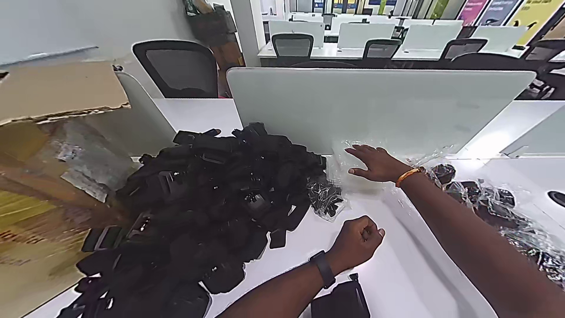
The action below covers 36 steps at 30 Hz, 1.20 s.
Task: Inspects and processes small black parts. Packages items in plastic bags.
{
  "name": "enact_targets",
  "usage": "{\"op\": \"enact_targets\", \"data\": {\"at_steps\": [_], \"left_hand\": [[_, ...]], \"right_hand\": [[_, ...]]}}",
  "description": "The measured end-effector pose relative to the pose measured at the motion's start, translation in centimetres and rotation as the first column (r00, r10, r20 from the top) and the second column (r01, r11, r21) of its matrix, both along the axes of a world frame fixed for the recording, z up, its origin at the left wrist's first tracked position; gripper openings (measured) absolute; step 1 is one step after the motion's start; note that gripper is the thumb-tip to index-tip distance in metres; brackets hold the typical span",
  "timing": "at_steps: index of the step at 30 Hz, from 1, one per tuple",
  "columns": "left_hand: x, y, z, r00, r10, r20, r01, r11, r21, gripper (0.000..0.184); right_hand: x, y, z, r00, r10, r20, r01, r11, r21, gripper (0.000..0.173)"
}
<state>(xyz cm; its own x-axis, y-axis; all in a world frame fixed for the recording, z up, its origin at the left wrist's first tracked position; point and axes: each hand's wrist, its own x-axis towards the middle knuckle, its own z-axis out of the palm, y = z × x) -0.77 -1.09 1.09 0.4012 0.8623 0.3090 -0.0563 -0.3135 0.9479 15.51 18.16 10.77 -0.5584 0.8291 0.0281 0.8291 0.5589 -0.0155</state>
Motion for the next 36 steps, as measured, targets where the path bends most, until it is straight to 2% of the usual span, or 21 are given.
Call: {"op": "enact_targets", "data": {"at_steps": [6, 22, 27, 36], "left_hand": [[0.1, 0.1, -0.1, 1.000, 0.000, -0.008, 0.000, 1.000, 0.020, 0.021], [0.0, 0.1, -0.2, 1.000, -0.005, -0.010, 0.005, 1.000, 0.031, 0.022], [0.0, 0.0, 0.0, 0.999, -0.001, -0.033, 0.002, 1.000, 0.030, 0.021], [0.0, -0.1, 0.0, 0.999, 0.007, -0.051, -0.005, 0.999, 0.043, 0.022]], "right_hand": [[0.2, 0.4, -1.2, 0.999, -0.015, -0.051, 0.013, 0.999, -0.038, 0.081], [-1.4, -0.5, -3.6, 0.996, -0.077, 0.039, 0.082, 0.984, -0.158, 0.085], [-1.1, -0.5, -5.4, 0.997, -0.077, 0.010, 0.078, 0.986, -0.149, 0.089], [-1.0, -0.9, -5.8, 0.998, -0.065, -0.021, 0.062, 0.991, -0.118, 0.090]]}}
